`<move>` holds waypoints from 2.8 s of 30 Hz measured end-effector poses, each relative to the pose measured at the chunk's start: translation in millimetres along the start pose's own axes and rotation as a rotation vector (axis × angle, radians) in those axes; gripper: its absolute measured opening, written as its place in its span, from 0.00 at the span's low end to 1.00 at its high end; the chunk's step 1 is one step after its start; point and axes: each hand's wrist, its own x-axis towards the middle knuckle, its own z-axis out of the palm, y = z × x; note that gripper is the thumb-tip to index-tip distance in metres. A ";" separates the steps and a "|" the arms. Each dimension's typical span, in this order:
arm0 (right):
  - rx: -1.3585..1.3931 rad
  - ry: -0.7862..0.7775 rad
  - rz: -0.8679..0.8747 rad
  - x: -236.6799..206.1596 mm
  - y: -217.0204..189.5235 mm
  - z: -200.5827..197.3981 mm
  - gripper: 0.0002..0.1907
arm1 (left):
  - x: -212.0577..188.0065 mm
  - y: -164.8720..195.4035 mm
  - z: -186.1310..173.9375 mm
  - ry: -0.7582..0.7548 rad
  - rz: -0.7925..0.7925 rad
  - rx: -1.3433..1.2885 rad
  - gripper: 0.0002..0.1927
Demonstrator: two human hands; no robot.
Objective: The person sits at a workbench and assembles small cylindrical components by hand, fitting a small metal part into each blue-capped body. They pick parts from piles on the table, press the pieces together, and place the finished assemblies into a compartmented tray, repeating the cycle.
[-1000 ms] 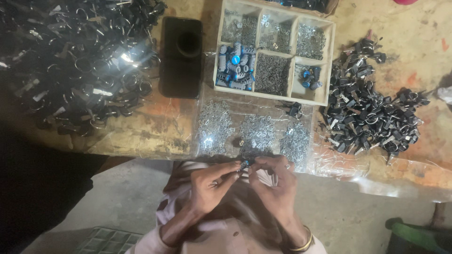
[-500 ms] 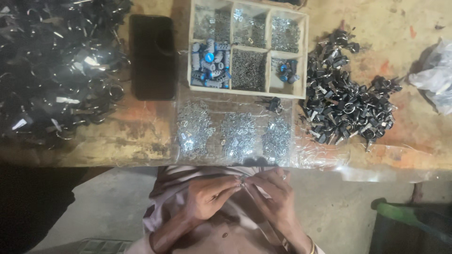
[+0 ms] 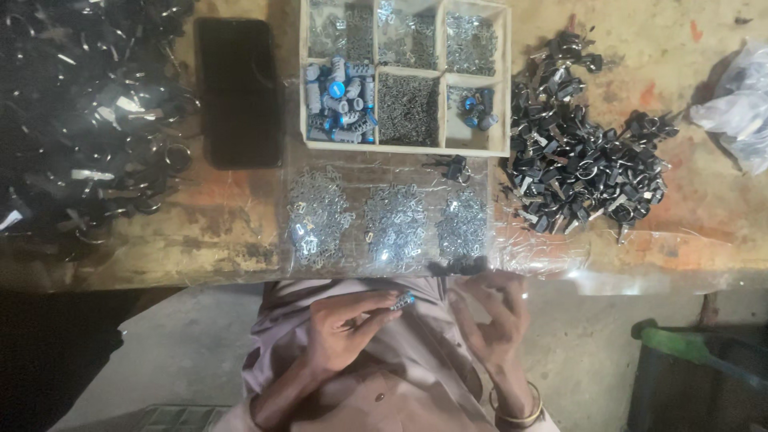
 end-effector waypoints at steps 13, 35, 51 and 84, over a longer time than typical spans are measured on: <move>0.201 -0.065 -0.078 -17.5 3.4 9.2 0.14 | -1.7 2.0 1.0 -0.021 0.007 -0.010 0.13; 0.145 -0.067 0.035 5.8 -17.7 16.7 0.11 | 11.1 -2.3 -12.2 0.227 -0.030 0.148 0.14; 0.127 -0.096 0.092 19.8 -43.6 43.3 0.14 | 14.3 3.3 -12.6 0.147 0.077 0.171 0.14; 0.318 -0.214 0.137 26.8 -48.8 48.5 0.11 | 8.0 0.0 -22.3 0.200 -0.035 0.110 0.13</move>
